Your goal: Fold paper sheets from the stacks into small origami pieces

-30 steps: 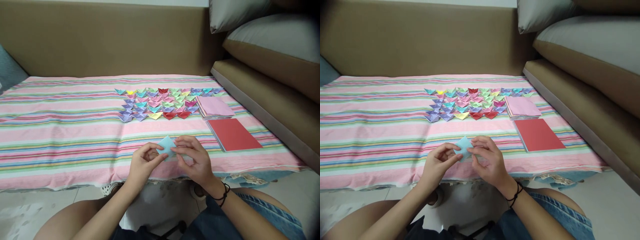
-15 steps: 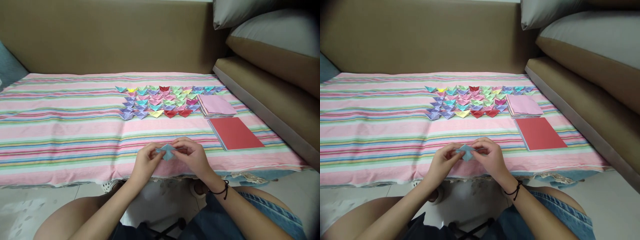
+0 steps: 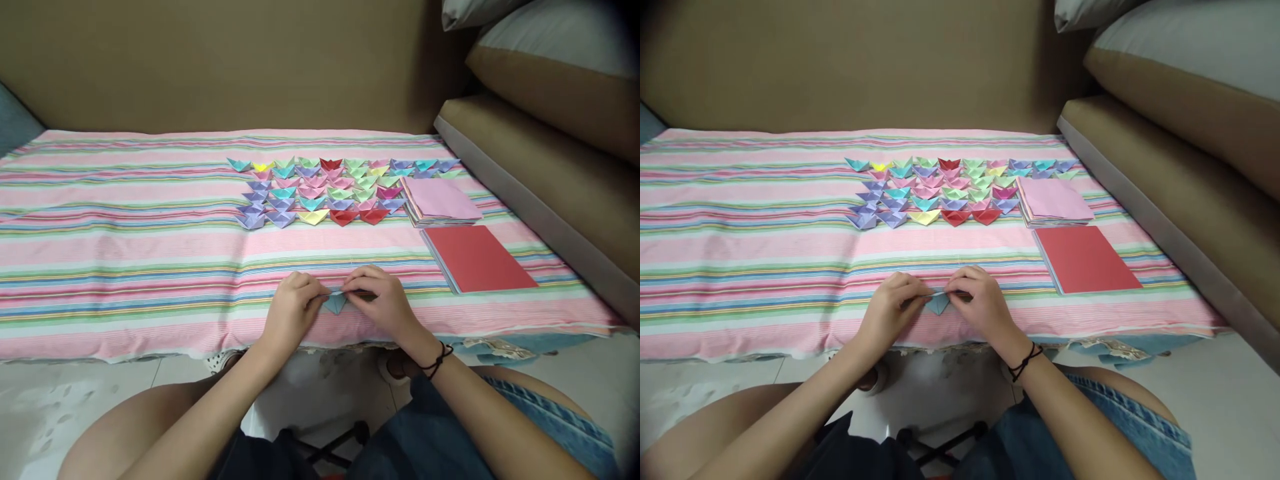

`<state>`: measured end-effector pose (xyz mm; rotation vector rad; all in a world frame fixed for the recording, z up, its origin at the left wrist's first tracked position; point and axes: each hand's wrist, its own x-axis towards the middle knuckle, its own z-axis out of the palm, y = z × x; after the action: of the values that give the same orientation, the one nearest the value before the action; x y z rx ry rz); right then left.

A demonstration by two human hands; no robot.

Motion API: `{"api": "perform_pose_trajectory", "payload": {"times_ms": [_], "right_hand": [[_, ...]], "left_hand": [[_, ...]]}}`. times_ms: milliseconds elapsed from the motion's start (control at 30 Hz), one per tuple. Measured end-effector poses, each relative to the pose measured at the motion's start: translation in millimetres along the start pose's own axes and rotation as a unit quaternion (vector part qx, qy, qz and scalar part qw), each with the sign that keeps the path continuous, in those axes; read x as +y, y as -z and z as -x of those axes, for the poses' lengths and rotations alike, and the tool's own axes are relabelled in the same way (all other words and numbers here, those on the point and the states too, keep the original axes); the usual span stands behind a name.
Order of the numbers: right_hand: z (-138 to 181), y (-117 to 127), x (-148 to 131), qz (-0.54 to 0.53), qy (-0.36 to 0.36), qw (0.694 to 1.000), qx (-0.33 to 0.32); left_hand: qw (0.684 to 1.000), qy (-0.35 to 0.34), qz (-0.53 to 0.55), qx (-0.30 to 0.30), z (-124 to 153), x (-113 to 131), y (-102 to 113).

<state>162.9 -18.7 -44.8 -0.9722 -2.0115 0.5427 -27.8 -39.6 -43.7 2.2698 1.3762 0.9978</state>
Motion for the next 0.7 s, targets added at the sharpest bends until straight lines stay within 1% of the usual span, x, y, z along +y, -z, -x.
{"api": "perform_pose_trajectory", "payload": {"times_ms": [100,200,300,400,467,533,700], "right_hand": [[4,3,1,0.046,0.047,0.998,-0.024],[8,5,0,0.089,0.079,0.992,-0.046],[11,8,-2,0.107,0.088,0.988,-0.072],[14,9,-3,0.103,0.087,0.987,-0.084],[15,10,-4,0.088,0.079,0.99,-0.081],[15,9,-5,0.062,0.056,0.994,-0.067],[10,5,-8,-0.025,-0.036,0.999,-0.027]], "left_hand": [[0.999,-0.041,-0.022,-0.016,4,-1,2],[0.995,-0.071,-0.044,-0.05,7,-1,6],[0.991,-0.097,-0.059,-0.075,10,1,12],[0.988,-0.112,-0.058,-0.091,13,3,15],[0.989,-0.098,-0.04,-0.1,14,5,17],[0.992,-0.067,-0.011,-0.103,13,6,18],[0.994,0.038,0.068,-0.081,8,10,14]]}}
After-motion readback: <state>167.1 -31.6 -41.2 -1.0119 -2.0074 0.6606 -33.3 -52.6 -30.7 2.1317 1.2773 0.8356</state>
